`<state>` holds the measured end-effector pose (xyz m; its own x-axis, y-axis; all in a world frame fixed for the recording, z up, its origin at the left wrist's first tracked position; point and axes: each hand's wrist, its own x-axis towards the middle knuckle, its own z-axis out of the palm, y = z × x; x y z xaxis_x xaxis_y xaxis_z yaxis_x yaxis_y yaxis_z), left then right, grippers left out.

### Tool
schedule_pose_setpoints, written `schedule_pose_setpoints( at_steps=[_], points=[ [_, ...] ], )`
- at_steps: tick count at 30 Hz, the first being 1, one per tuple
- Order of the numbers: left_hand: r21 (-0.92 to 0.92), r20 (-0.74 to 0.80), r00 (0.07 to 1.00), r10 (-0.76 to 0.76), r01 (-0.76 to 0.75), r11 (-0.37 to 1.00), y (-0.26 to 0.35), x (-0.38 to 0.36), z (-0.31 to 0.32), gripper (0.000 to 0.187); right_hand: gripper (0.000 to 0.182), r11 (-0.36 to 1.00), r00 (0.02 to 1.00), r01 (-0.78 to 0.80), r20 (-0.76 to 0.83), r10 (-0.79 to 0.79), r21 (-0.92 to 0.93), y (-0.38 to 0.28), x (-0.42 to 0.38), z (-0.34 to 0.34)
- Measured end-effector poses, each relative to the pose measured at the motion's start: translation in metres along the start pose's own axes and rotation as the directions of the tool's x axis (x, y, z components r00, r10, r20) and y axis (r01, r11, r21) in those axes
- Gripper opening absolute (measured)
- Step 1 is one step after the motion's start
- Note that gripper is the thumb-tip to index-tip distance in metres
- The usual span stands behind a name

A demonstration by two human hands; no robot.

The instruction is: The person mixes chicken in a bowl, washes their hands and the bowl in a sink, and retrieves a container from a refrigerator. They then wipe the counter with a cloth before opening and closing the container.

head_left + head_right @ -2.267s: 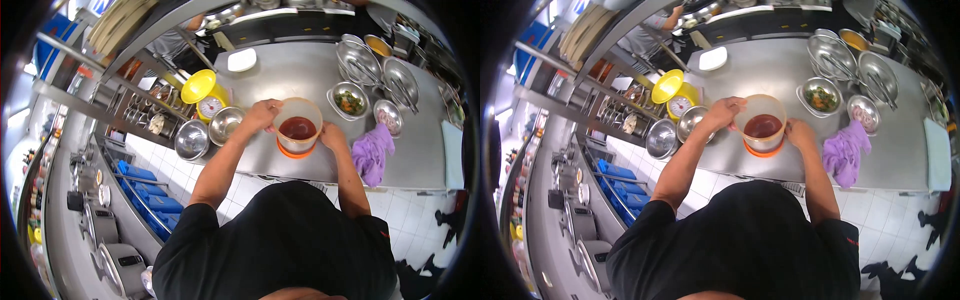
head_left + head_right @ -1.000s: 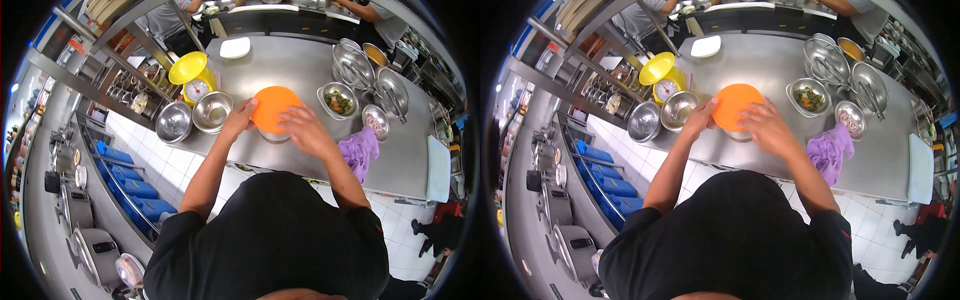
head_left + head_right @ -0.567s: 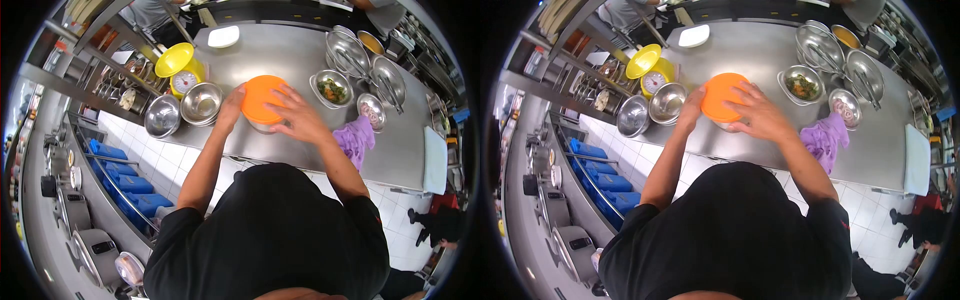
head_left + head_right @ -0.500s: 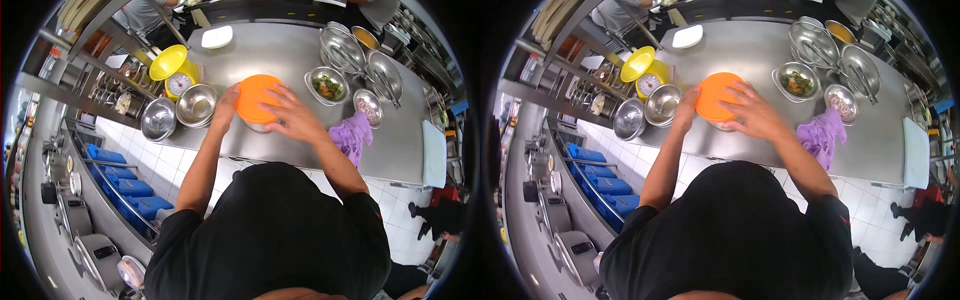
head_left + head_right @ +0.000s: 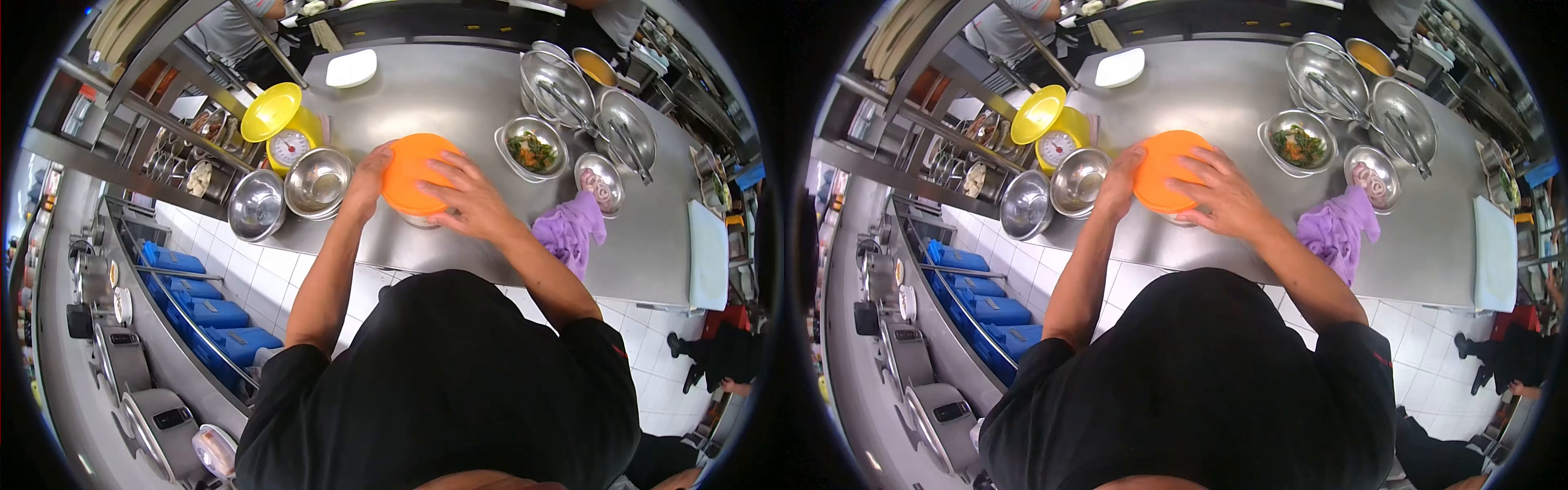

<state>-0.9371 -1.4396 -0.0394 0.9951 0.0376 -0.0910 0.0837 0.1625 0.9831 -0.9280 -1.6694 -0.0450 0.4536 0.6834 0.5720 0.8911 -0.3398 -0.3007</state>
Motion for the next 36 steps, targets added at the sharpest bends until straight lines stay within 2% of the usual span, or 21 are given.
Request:
schedule_pose_setpoints(
  at_steps=[5,9,12,14,15,17,18,21,23,26,29,32,36],
  points=[
    [-0.03,-0.002,0.999,0.038,-0.038,0.999,-0.008,0.001,0.0,0.044,0.056,0.999,0.999,-0.037,-0.006,0.037,-0.017,-0.008,0.004,-0.003],
    [0.02,0.021,1.0,-0.021,0.021,1.0,-0.001,0.003,-0.003,0.048,0.056,0.998,0.998,-0.055,-0.023,0.056,0.016,-0.01,0.005,-0.001],
    [0.083,0.075,0.99,-0.117,0.111,0.99,0.002,0.017,-0.012,0.05,0.057,0.99,0.993,-0.081,0.095,0.07,0.117,-0.004,0.011,-0.018],
    [0.115,0.11,0.976,-0.189,0.177,0.977,0.01,0.028,-0.013,0.05,0.059,0.997,0.992,-0.075,0.101,0.075,-0.004,-0.013,0.023,-0.026],
    [0.151,0.078,0.975,-0.21,0.196,0.969,0.011,0.031,-0.012,0.051,0.059,0.995,0.991,-0.074,0.103,0.081,-0.065,-0.017,0.028,-0.027],
    [0.219,0.016,0.969,-0.247,0.238,0.946,0.013,0.039,-0.005,0.052,0.056,0.993,0.991,-0.072,0.104,0.082,-0.096,-0.019,0.031,-0.02],
    [0.198,0.035,0.965,-0.259,0.248,0.948,0.017,0.042,-0.003,0.051,0.054,0.991,0.991,-0.072,0.104,0.084,-0.113,-0.017,0.032,-0.015],
    [0.136,0.08,0.957,-0.279,0.267,0.954,0.02,0.047,0.004,0.047,0.048,0.976,0.976,-0.218,-0.017,0.218,0.023,0.003,0.031,0.002],
    [0.097,0.093,0.961,-0.261,0.252,0.963,0.014,0.052,0.005,0.044,0.042,0.9,0.888,-0.428,-0.151,0.435,0.079,0.008,0.043,0.007],
    [0.046,0.055,0.974,-0.22,0.218,0.975,0.011,0.049,0.01,0.032,0.044,0.706,0.709,-0.704,0.127,0.694,0.071,0.025,0.062,0.0],
    [0.047,0.052,0.969,-0.24,0.237,0.97,0.014,0.049,0.011,0.03,0.045,0.669,0.66,-0.742,0.215,0.72,0.036,0.043,0.07,0.006],
    [0.05,0.059,0.973,-0.224,0.221,0.974,0.008,0.052,0.009,0.03,0.044,0.703,0.702,-0.708,0.169,0.692,0.064,0.05,0.067,0.011],
    [0.067,0.043,0.983,-0.177,0.174,0.982,0.007,0.046,0.012,0.031,0.041,0.664,0.665,-0.742,0.237,0.708,0.098,0.044,0.073,0.002]
  ],
)
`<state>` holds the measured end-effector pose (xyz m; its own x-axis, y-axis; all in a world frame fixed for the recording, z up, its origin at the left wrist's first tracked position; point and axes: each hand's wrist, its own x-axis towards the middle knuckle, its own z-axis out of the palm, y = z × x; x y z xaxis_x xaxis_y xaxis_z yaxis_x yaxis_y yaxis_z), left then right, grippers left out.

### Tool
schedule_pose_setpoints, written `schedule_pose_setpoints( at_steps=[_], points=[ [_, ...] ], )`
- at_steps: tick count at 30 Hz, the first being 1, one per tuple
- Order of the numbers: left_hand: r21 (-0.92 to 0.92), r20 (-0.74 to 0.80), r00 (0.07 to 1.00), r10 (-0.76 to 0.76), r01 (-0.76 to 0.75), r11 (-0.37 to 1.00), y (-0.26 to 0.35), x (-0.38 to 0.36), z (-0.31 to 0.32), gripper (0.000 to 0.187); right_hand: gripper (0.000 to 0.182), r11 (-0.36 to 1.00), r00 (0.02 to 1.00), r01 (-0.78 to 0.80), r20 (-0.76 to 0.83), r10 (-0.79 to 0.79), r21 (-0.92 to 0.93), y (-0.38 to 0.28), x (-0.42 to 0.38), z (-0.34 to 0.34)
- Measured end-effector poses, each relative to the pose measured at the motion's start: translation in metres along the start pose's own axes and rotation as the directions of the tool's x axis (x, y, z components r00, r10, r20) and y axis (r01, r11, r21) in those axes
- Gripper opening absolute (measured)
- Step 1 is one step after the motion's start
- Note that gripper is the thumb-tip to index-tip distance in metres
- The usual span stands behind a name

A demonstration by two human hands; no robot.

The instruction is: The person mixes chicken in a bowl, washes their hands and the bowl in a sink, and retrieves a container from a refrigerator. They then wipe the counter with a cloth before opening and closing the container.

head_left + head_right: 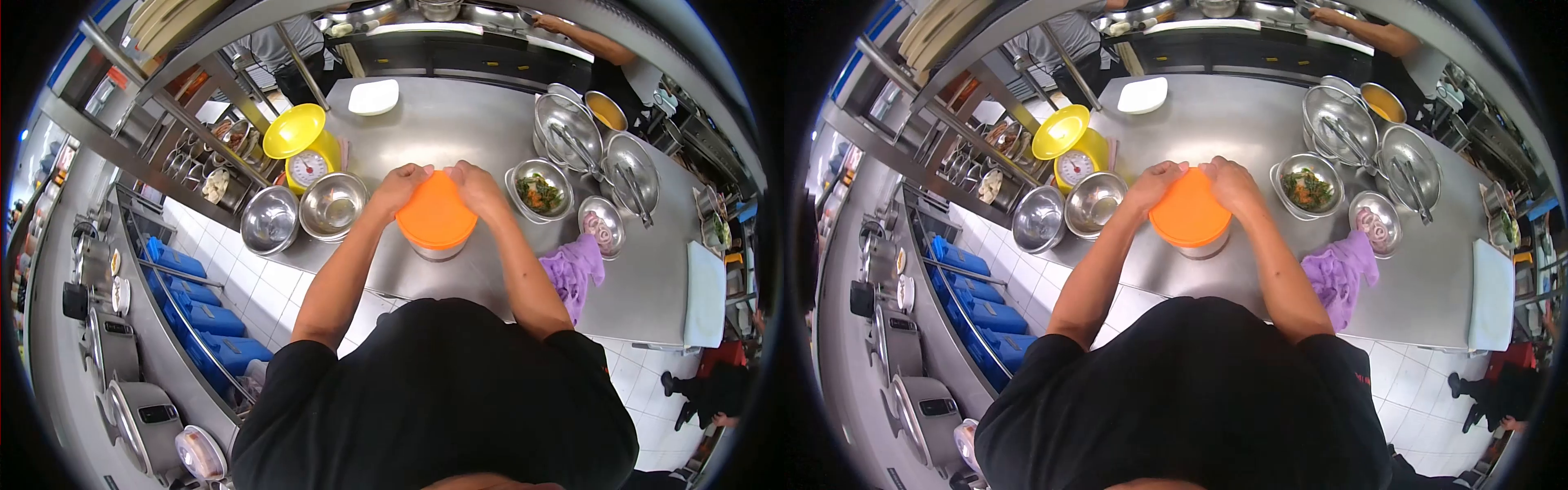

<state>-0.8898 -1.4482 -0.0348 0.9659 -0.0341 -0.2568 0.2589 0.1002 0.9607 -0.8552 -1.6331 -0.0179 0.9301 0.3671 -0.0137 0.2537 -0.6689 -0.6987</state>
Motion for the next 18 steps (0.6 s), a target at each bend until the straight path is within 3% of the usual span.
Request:
schedule_pose_setpoints(
  at_steps=[2,5,6,8,14,17,18],
  points=[
    [0.093,-0.03,0.999,0.035,-0.032,0.995,0.001,0.0,-0.001,0.032,0.04,1.0,1.0,-0.011,0.001,0.011,0.02,-0.004,0.0,-0.003],
    [0.283,-0.054,0.995,0.084,-0.066,0.957,-0.006,0.008,-0.007,0.034,0.039,0.992,0.987,0.107,-0.118,-0.113,-0.062,-0.008,-0.014,-0.002],
    [0.28,-0.049,0.995,0.091,-0.074,0.957,-0.005,0.007,-0.007,0.034,0.04,0.949,0.938,0.268,-0.18,-0.297,-0.167,-0.005,-0.02,0.001],
    [0.268,-0.046,0.993,0.11,-0.094,0.959,-0.005,0.004,-0.008,0.035,0.044,0.749,0.735,0.529,-0.226,-0.639,-0.399,0.002,-0.03,0.01],
    [-0.084,0.022,0.998,0.066,-0.064,0.994,-0.009,0.001,-0.005,0.035,0.06,0.781,0.863,0.46,0.006,-0.505,-0.423,-0.012,-0.065,0.019],
    [-0.113,0.076,0.99,0.122,-0.113,0.987,-0.014,0.003,-0.013,0.037,0.061,0.763,0.83,0.527,0.036,-0.556,-0.375,0.001,-0.06,0.014],
    [-0.118,0.07,0.989,0.131,-0.122,0.985,-0.011,0.001,-0.01,0.037,0.061,0.763,0.803,0.557,-0.023,-0.596,-0.33,0.006,-0.062,0.009]
  ],
)
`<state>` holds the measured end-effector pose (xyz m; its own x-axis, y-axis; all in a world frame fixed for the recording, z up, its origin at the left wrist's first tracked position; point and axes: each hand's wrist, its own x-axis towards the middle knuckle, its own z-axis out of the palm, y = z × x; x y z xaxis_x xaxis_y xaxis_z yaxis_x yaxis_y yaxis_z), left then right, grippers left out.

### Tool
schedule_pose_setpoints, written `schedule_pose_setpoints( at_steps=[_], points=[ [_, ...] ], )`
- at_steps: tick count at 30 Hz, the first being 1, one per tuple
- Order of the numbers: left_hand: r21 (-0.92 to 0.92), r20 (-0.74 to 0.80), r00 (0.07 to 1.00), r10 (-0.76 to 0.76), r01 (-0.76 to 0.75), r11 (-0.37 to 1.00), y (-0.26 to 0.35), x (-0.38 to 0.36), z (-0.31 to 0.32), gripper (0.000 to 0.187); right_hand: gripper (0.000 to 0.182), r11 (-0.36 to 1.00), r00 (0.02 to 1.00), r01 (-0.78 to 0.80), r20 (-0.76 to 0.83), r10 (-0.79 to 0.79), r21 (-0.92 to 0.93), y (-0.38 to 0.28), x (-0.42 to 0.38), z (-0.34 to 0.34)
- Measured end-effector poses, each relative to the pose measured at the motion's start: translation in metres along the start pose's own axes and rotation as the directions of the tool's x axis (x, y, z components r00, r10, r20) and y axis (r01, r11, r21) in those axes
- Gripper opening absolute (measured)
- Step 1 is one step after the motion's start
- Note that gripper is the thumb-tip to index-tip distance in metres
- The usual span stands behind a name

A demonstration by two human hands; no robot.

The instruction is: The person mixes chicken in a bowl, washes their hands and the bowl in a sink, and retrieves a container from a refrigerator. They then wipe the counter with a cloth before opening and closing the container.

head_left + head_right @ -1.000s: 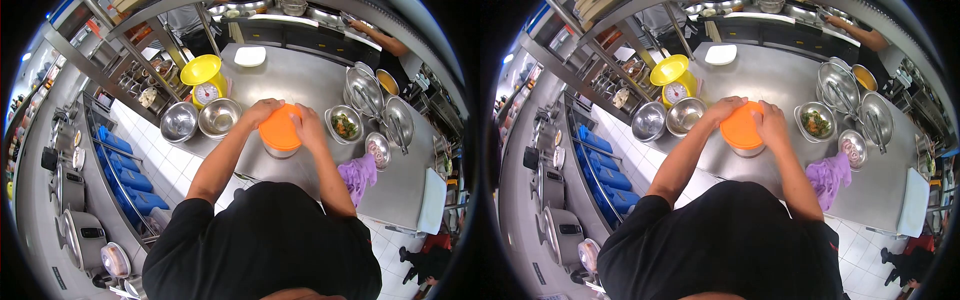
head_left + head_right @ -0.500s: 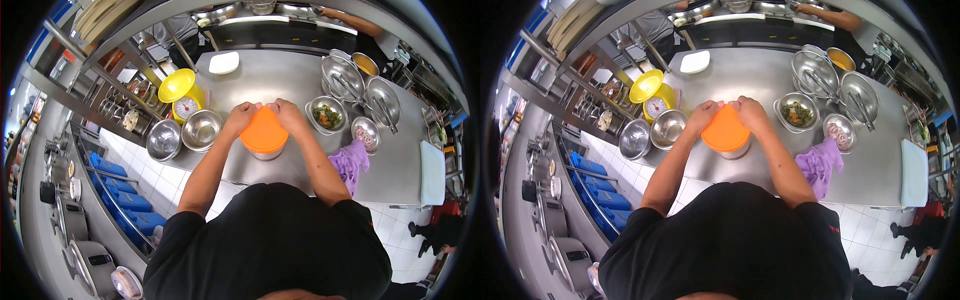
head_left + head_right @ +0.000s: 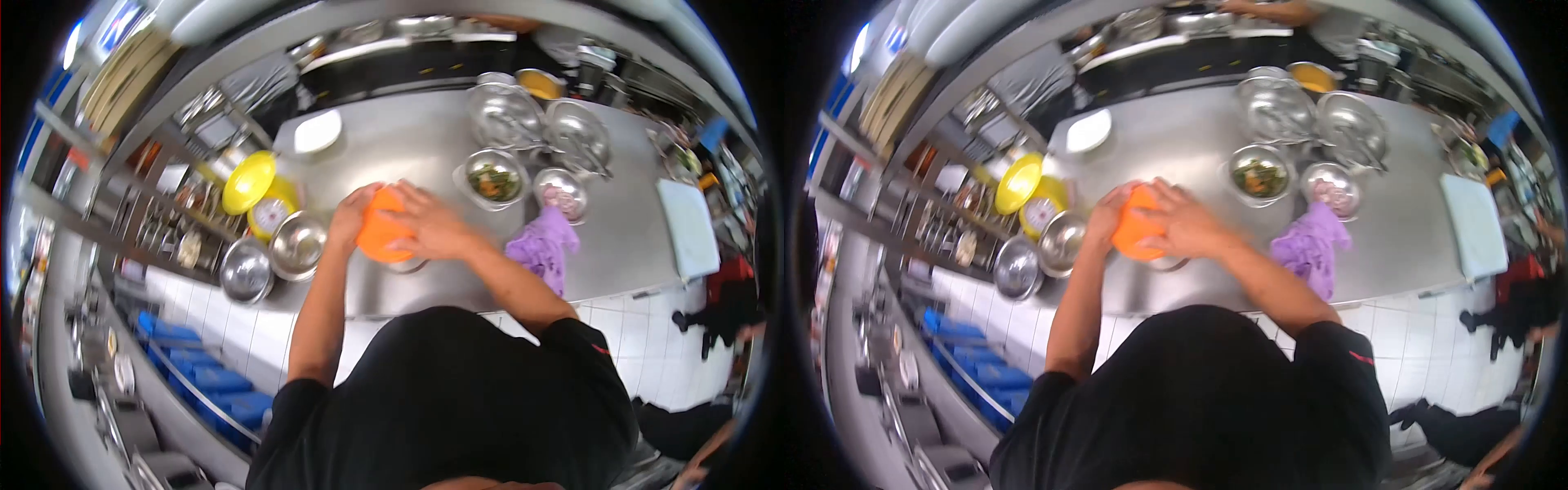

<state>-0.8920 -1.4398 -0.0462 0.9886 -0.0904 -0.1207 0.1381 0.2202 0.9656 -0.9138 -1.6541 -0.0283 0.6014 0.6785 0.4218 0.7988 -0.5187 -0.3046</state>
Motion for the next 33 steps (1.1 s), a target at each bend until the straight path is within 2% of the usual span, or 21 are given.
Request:
schedule_pose_setpoints(
  at_steps=[2,5,7,8,9,10,11,13,14,16,18,20,22,24,25,27,28,30,31,33],
  points=[
    [0.018,-0.011,1.0,0.026,-0.025,1.0,0.002,-0.006,0.004,0.036,0.061,0.996,0.986,0.065,-0.155,-0.054,0.064,0.004,-0.014,-0.011],
    [0.098,-0.092,0.99,0.108,-0.099,0.99,-0.005,-0.011,0.001,0.035,0.057,0.97,0.985,-0.161,-0.029,0.169,0.179,-0.008,-0.042,-0.073],
    [0.136,-0.146,0.976,0.164,-0.144,0.98,-0.016,-0.017,-0.004,0.035,0.052,0.982,0.946,-0.165,-0.267,0.183,0.087,-0.018,-0.059,-0.132],
    [0.093,-0.169,0.97,0.174,-0.16,0.983,-0.022,-0.023,-0.003,0.036,0.05,0.985,0.911,-0.165,-0.375,0.171,0.047,-0.025,-0.071,-0.161],
    [0.05,-0.194,0.964,0.182,-0.176,0.983,-0.025,-0.027,-0.002,0.037,0.047,0.985,0.844,-0.169,-0.52,0.128,-0.032,-0.033,-0.081,-0.19],
    [0.095,-0.207,0.955,0.211,-0.195,0.976,-0.023,-0.034,0.003,0.038,0.044,0.977,0.759,-0.183,-0.647,0.072,-0.106,-0.039,-0.09,-0.22],
    [0.14,-0.222,0.945,0.239,-0.211,0.967,-0.018,-0.045,0.01,0.039,0.04,0.968,0.66,-0.132,-0.748,-0.074,-0.213,-0.04,-0.097,-0.249],
    [0.16,-0.237,0.931,0.279,-0.246,0.956,-0.018,-0.057,0.02,0.042,0.028,0.866,0.492,-0.368,-0.861,-0.128,-0.339,-0.048,-0.112,-0.302],
    [0.135,-0.239,0.926,0.292,-0.266,0.955,-0.019,-0.06,0.022,0.043,0.026,0.803,0.403,-0.432,-0.884,-0.236,-0.411,-0.039,-0.118,-0.329],
    [0.141,-0.223,0.926,0.306,-0.28,0.95,-0.023,-0.06,0.018,0.044,0.022,0.777,0.209,-0.528,-0.939,-0.271,-0.342,-0.019,-0.128,-0.382],
    [0.198,-0.188,0.933,0.307,-0.27,0.942,-0.025,-0.053,0.006,0.044,0.031,0.668,0.141,-0.705,-0.97,-0.2,-0.24,0.006,-0.151,-0.441],
    [0.208,-0.102,0.965,0.242,-0.217,0.954,-0.013,-0.047,0.002,0.042,0.04,0.505,0.183,-0.828,-0.969,-0.167,-0.243,0.048,-0.176,-0.507],
    [0.211,-0.033,0.987,0.159,-0.148,0.966,0.002,-0.038,-0.001,0.039,0.052,0.324,0.323,-0.898,-0.946,0.023,-0.298,0.097,-0.195,-0.57],
    [0.207,0.027,0.998,0.05,-0.055,0.977,0.011,-0.022,-0.003,0.036,0.046,0.219,0.507,-0.854,-0.849,0.148,-0.472,0.134,-0.197,-0.604],
    [0.211,0.066,0.998,0.011,-0.025,0.977,0.015,-0.013,-0.004,0.034,0.043,0.124,0.592,-0.803,-0.759,0.271,-0.582,0.146,-0.197,-0.619],
    [0.243,0.139,0.987,-0.076,0.04,0.969,0.023,0.001,0.001,0.03,0.038,0.034,0.706,-0.599,-0.508,0.493,-0.8,0.172,-0.198,-0.65],
    [0.269,0.17,0.978,-0.122,0.073,0.96,0.029,0.007,0.003,0.029,0.031,0.035,0.724,-0.554,-0.461,0.514,-0.832,0.19,-0.199,-0.658],
    [0.438,0.245,0.961,-0.129,0.009,0.899,0.038,0.018,0.009,0.025,0.018,0.036,0.777,-0.408,-0.327,0.538,-0.912,0.229,-0.204,-0.68],
    [0.534,0.293,0.949,-0.12,-0.058,0.844,0.036,0.031,0.006,0.024,0.012,0.023,0.852,-0.295,-0.251,0.46,-0.955,0.252,-0.22,-0.692],
    [0.71,0.339,0.93,-0.143,-0.153,0.687,0.037,0.05,0.007,0.024,0.006,-0.109,0.981,-0.096,-0.113,0.157,-0.989,0.298,-0.247,-0.72]
  ],
)
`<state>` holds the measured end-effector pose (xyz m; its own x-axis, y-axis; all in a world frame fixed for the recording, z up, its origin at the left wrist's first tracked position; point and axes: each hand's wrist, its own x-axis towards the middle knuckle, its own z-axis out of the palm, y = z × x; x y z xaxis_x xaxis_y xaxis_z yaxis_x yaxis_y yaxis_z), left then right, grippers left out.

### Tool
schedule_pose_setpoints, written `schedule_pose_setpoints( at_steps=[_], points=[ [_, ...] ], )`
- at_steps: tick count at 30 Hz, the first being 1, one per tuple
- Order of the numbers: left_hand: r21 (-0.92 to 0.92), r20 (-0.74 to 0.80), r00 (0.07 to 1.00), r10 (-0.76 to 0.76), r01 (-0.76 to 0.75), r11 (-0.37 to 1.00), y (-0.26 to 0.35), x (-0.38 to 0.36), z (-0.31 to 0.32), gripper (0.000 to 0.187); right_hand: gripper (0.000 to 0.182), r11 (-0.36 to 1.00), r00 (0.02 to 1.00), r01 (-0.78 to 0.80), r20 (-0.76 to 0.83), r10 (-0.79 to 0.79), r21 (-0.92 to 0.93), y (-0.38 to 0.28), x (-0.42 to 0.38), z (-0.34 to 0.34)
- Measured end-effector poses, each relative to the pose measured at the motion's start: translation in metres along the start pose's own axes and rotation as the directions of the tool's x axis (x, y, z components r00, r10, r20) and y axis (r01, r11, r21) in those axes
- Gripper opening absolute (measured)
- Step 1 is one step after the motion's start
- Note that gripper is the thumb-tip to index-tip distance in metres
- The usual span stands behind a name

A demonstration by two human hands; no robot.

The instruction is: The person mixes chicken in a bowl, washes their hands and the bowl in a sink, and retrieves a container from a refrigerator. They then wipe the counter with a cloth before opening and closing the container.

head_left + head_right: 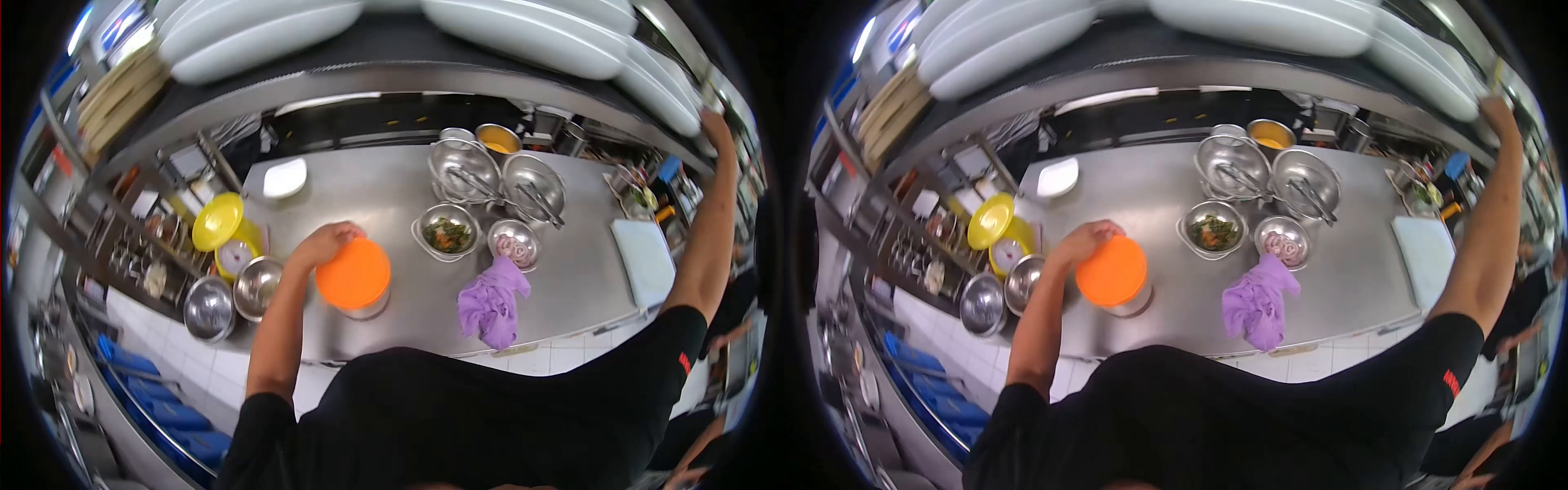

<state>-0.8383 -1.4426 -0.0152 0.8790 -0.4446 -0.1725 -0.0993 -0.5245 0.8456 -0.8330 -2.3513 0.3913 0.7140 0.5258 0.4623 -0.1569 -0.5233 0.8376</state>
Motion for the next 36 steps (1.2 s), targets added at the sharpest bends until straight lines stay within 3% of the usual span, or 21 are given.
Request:
schedule_pose_setpoints(
  at_steps=[1,3,4,5,8,10,12,13,15,16,17,18,19,21,22,25,26,29,32,35,36],
  points=[
    [0.128,0.02,1.0,-0.023,0.02,0.992,0.005,0.003,0.003,0.025,0.004,0.999,1.0,-0.004,-0.008,0.004,0.052,0.014,-0.004,0.024],
    [0.396,-0.118,0.982,0.145,-0.088,0.914,0.011,0.0,0.02,0.028,0.013,0.992,0.999,-0.021,0.042,0.016,0.124,0.039,-0.006,0.052],
    [0.532,-0.157,0.958,0.238,-0.121,0.838,0.016,-0.002,0.028,0.03,0.02,0.861,0.939,-0.339,0.188,0.287,0.378,0.033,0.0,0.037],
    [0.565,-0.247,0.931,0.269,-0.087,0.821,0.025,-0.006,0.039,0.032,0.03,0.574,0.784,-0.62,0.402,0.473,0.535,0.021,0.005,0.014],
    [0.608,-0.406,0.858,0.316,-0.004,0.794,0.04,-0.022,0.063,0.045,0.033,0.426,0.642,-0.626,0.122,0.757,0.653,-0.031,-0.008,-0.074],
    [0.639,-0.385,0.867,0.316,0.003,0.769,0.033,-0.022,0.065,0.049,0.033,0.358,0.397,-0.63,-0.111,0.911,0.689,-0.123,-0.03,-0.166],
    [0.629,-0.362,0.875,0.321,-0.025,0.777,0.032,-0.021,0.068,0.052,0.034,0.303,0.152,-0.679,-0.276,0.949,0.668,-0.225,-0.047,-0.231],
    [0.6,-0.372,0.87,0.323,-0.04,0.799,0.036,-0.021,0.068,0.053,0.034,0.284,0.148,-0.765,-0.272,0.951,0.578,-0.268,-0.068,-0.238],
    [0.605,-0.353,0.885,0.303,-0.032,0.796,0.036,-0.023,0.07,0.052,0.026,0.478,0.491,-0.798,-0.065,0.869,0.367,-0.354,-0.169,-0.182],
    [0.61,-0.364,0.881,0.302,-0.019,0.792,0.038,-0.02,0.068,0.052,0.022,0.494,0.622,-0.765,0.272,0.734,0.413,-0.442,-0.19,-0.184],
    [0.614,-0.347,0.889,0.299,-0.026,0.789,0.038,-0.021,0.068,0.052,0.033,0.195,0.585,-0.792,0.626,0.516,0.579,-0.509,-0.192,-0.195],
    [0.618,-0.335,0.894,0.297,-0.03,0.786,0.038,-0.02,0.068,0.052,0.048,-0.124,0.392,-0.898,0.896,0.211,0.422,-0.557,-0.153,-0.252],
    [0.623,-0.327,0.897,0.298,-0.032,0.781,0.038,-0.02,0.067,0.051,0.057,-0.155,0.461,-0.863,0.876,0.143,0.48,-0.596,-0.137,-0.285],
    [0.623,-0.309,0.902,0.301,-0.047,0.781,0.033,-0.017,0.065,0.051,0.044,-0.052,0.612,-0.779,0.776,0.155,0.625,-0.651,-0.126,-0.296],
    [0.621,-0.299,0.905,0.302,-0.055,0.782,0.032,-0.017,0.065,0.051,0.037,0.038,0.663,-0.735,0.706,0.249,0.677,-0.666,-0.119,-0.302],
    [0.614,-0.31,0.905,0.293,-0.045,0.788,0.034,-0.019,0.066,0.05,0.023,-0.029,0.599,-0.776,0.75,0.282,0.63,-0.674,-0.109,-0.295],
    [0.618,-0.307,0.902,0.304,-0.053,0.784,0.033,-0.019,0.067,0.049,0.02,0.008,0.606,-0.759,0.702,0.373,0.651,-0.677,-0.107,-0.291],
    [0.628,-0.317,0.889,0.331,-0.065,0.775,0.032,-0.018,0.066,0.048,0.024,-0.053,0.541,-0.799,0.755,0.37,0.599,-0.669,-0.1,-0.288],
    [0.631,-0.321,0.885,0.338,-0.066,0.773,0.032,-0.019,0.068,0.047,0.032,-0.289,0.338,-0.873,0.914,0.224,0.394,-0.646,-0.088,-0.299],
    [0.633,-0.322,0.885,0.337,-0.063,0.771,0.032,-0.017,0.067,0.046,0.031,-0.263,0.449,-0.807,0.839,0.307,0.528,-0.642,-0.088,-0.302],
    [0.631,-0.322,0.886,0.334,-0.063,0.773,0.032,-0.017,0.068,0.046,0.031,-0.278,0.482,-0.793,0.837,0.258,0.542,-0.646,-0.092,-0.302]
  ],
)
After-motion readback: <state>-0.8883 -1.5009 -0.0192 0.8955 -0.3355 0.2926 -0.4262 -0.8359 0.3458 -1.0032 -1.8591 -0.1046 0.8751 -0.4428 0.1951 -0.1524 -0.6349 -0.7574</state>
